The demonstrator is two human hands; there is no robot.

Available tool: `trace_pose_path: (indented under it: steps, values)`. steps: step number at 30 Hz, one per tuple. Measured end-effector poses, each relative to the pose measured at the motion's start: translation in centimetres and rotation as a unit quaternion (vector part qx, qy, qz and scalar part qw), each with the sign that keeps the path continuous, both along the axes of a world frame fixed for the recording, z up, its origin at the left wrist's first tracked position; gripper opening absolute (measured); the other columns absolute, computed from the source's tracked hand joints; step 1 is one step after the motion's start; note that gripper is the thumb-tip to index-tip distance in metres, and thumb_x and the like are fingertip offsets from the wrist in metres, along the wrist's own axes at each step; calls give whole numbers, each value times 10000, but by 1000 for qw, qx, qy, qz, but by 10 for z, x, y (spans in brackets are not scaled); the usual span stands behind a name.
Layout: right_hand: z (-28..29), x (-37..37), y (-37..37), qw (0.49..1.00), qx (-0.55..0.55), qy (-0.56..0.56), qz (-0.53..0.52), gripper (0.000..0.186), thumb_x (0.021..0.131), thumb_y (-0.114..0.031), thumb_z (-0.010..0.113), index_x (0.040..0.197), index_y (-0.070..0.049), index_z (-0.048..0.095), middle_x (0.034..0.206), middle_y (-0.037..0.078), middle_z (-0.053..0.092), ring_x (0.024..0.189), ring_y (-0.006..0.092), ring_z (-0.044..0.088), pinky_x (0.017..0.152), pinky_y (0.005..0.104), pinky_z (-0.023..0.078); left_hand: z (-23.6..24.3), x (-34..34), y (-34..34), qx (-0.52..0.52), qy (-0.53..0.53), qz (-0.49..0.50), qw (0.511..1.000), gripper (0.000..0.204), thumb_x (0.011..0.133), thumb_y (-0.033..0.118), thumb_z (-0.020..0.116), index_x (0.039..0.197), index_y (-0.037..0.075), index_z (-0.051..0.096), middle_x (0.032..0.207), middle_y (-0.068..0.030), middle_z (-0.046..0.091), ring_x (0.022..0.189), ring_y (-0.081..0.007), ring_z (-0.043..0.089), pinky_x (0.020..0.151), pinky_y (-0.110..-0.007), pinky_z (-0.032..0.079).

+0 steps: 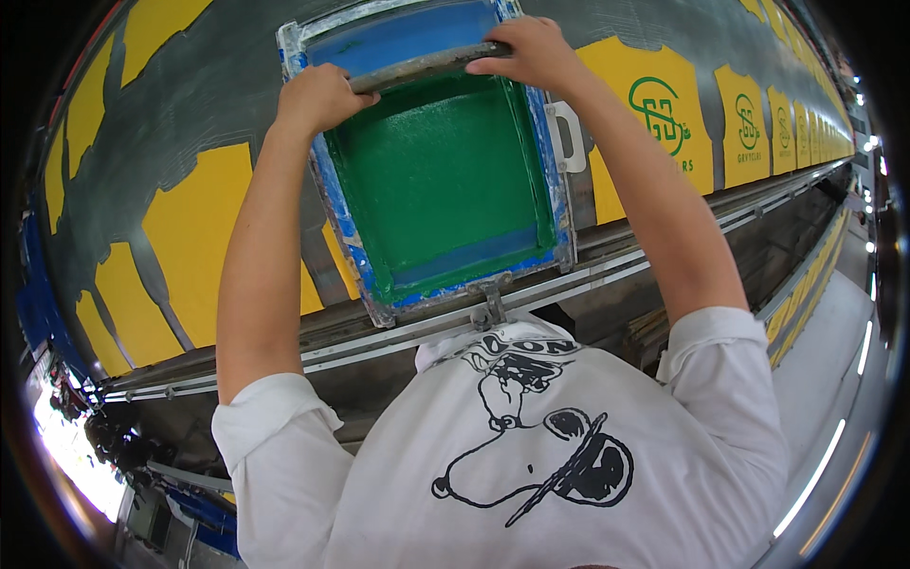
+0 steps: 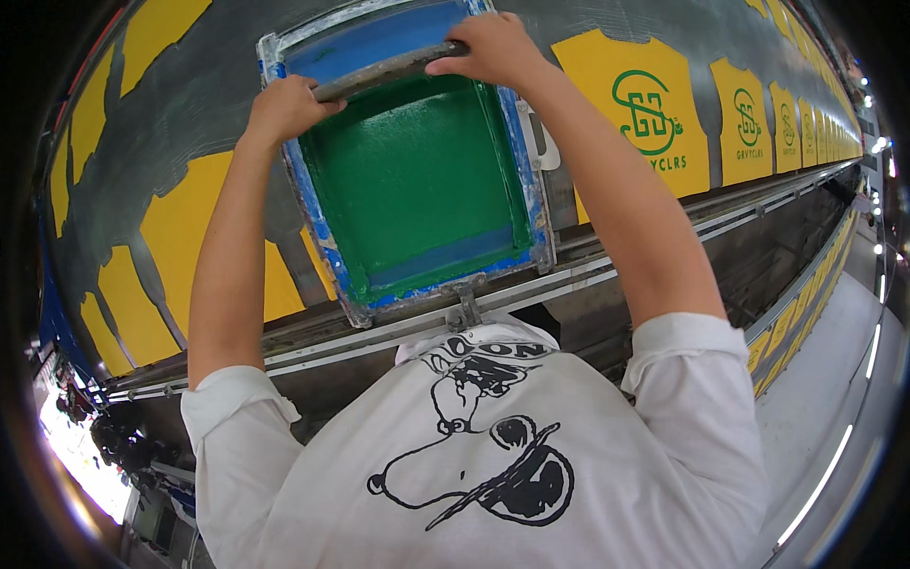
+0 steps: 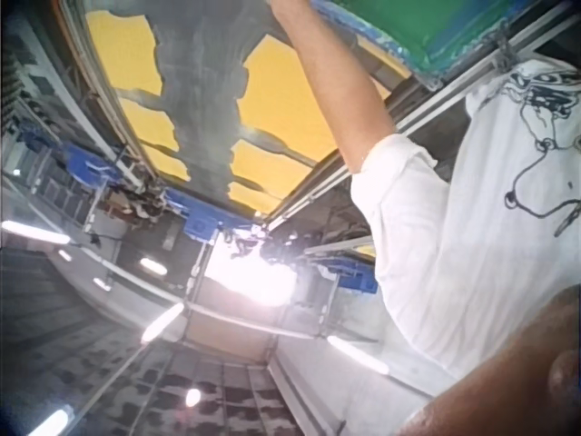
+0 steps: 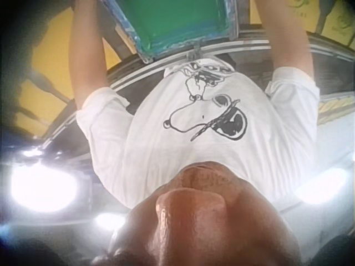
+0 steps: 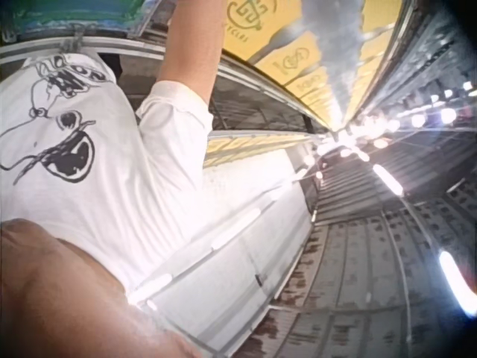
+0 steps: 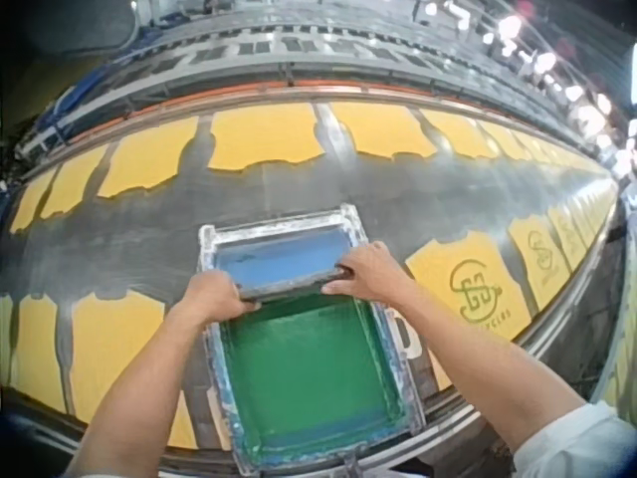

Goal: The person uses a squeegee to pull green ink across a screen printing frame, applying a logo onto yellow t-shirts arranged on a conveyor belt. The person then moves the frame to a table, pours more green ink from a container onto the screen, and adds a liquid from a bottle to the ink.

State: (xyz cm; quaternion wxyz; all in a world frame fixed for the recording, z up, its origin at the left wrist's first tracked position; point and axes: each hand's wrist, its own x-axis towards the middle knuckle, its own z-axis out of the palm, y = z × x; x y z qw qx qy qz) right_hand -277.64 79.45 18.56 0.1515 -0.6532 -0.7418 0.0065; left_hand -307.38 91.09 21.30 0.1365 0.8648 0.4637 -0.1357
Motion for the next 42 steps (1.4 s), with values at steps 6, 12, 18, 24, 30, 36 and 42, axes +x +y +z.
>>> trace_pose_path:
  steps: [6, 12, 18, 24, 30, 36, 42]
  values:
    - [-8, -17, 25, 990, -125, -64, -24, 504, 715, -551, 806, 779, -54, 740, 758, 159, 697, 773, 370, 698, 723, 470, 549, -3, 3, 3, 21, 19, -15, 999, 596, 763, 654, 712, 919, 82, 781, 900, -147, 754, 916, -337, 724, 806, -460, 565]
    - [-14, -23, -17, 993, -109, -35, -6, 492, 719, -545, 804, 763, -59, 739, 741, 152, 690, 755, 362, 695, 710, 469, 545, -8, -6, -28, 4, 42, -19, 999, 596, 757, 669, 705, 914, 99, 785, 849, -140, 749, 877, -341, 725, 770, -455, 562]
    - [-10, -46, -98, 986, -164, -16, 1, 456, 746, -492, 815, 858, -58, 725, 810, 122, 682, 869, 312, 678, 778, 437, 514, 4, -23, -118, -24, 33, 12, 999, 592, 782, 654, 704, 939, 86, 757, 878, -147, 736, 875, -356, 703, 759, -464, 545]
    - [-21, -70, -209, 995, -90, 19, 49, 309, 726, -358, 837, 812, -100, 690, 801, 56, 644, 843, 250, 658, 769, 395, 464, 4, -51, -234, -37, 9, 43, 998, 455, 743, 517, 799, 948, 112, 775, 918, -116, 746, 890, -342, 707, 781, -456, 549]
    - [-22, -88, -258, 996, -73, 44, 35, 288, 660, -256, 868, 823, -112, 680, 826, 44, 628, 846, 244, 639, 789, 386, 458, -2, -66, -276, 6, -34, 21, 999, 442, 707, 438, 840, 979, 97, 771, 946, -110, 739, 896, -343, 698, 805, -451, 547]
    - [-17, -85, -245, 994, -96, 39, 37, 319, 672, -344, 865, 788, -103, 691, 783, 64, 647, 816, 267, 659, 781, 401, 465, 7, -64, -267, -17, -12, 7, 1000, 472, 746, 506, 806, 975, 94, 775, 955, -128, 739, 917, -356, 697, 823, -456, 551]
    - [-3, -49, -153, 989, -137, 31, 33, 451, 706, -532, 816, 718, -94, 710, 686, 96, 670, 727, 310, 686, 726, 432, 474, 18, -39, -167, -104, 41, -4, 994, 593, 787, 627, 734, 895, 44, 769, 873, -211, 733, 879, -400, 706, 789, -484, 554]
